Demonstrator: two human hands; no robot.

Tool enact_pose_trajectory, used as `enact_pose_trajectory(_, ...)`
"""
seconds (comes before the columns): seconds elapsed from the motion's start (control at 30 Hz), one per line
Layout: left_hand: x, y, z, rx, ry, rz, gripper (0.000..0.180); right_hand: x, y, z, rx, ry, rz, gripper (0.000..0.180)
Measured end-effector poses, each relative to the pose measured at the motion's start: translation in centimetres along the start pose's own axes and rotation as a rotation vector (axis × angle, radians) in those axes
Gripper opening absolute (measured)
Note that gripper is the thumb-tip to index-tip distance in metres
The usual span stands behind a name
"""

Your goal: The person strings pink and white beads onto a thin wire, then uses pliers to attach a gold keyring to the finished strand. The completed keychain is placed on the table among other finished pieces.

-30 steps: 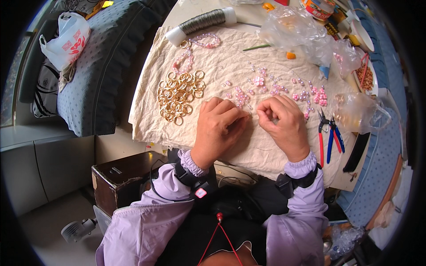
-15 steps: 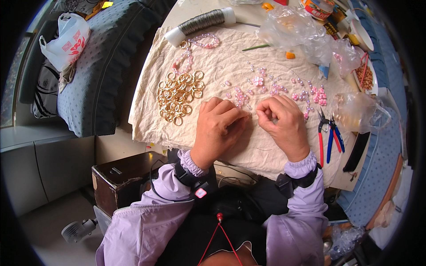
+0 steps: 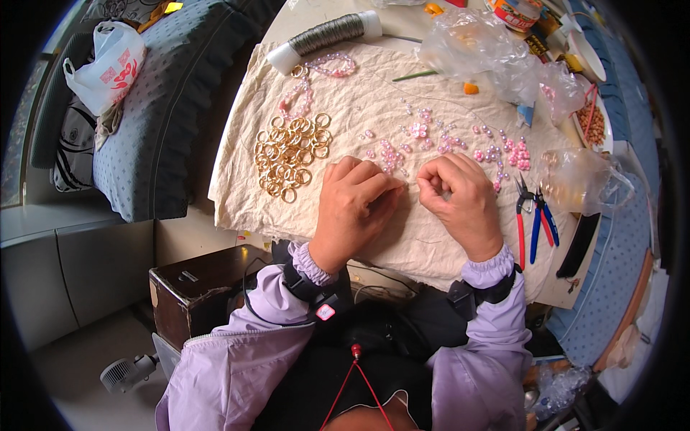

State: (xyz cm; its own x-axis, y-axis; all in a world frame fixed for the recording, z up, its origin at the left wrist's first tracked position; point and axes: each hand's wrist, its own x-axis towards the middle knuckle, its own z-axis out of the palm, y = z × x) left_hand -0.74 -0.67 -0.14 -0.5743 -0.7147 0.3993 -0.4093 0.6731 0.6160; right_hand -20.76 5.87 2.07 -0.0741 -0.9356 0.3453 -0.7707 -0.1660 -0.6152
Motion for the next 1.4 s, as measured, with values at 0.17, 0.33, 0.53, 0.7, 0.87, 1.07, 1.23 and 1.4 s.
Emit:
enact_pose_trajectory(0.17, 0.0, -0.01, 0.01, 0.008, -0.008, -0.003, 0.02, 0.0, -0.01, 0.07, -0.005, 0.005, -0.007, 0.012)
enact_pose_trajectory(0.33, 0.01, -0.04, 0.04, 0.006, -0.009, -0.008, 0.019, -0.06, -0.01, 0.07, 0.003, -0.004, 0.009, 0.011)
enact_pose_trajectory(0.53, 0.02, -0.05, 0.1, 0.015, -0.009, -0.009, 0.017, -0.12, 0.04, 0.12, -0.009, -0.008, 0.018, 0.015)
enact_pose_trajectory(0.7, 0.01, -0.06, 0.16, 0.019, -0.005, -0.004, 0.016, -0.12, 0.0, 0.08, 0.001, -0.01, 0.02, 0.015)
enact_pose_trajectory(0.87, 0.01, -0.08, 0.19, 0.017, 0.002, 0.002, 0.017, -0.1, -0.07, -0.09, 0.007, -0.028, 0.015, 0.015)
enact_pose_trajectory(1.07, 0.02, -0.11, 0.2, 0.019, -0.001, 0.002, 0.016, -0.08, 0.05, 0.12, 0.004, -0.017, 0.013, 0.014)
enact_pose_trajectory(1.23, 0.11, -0.03, 0.17, 0.021, 0.006, 0.004, 0.017, -0.17, 0.08, 0.14, -0.01, -0.027, 0.013, 0.014)
enact_pose_trajectory(1.4, 0.19, 0.07, 0.2, 0.035, 0.019, 0.002, 0.017, -0.21, 0.08, 0.03, -0.014, -0.06, 0.018, 0.013)
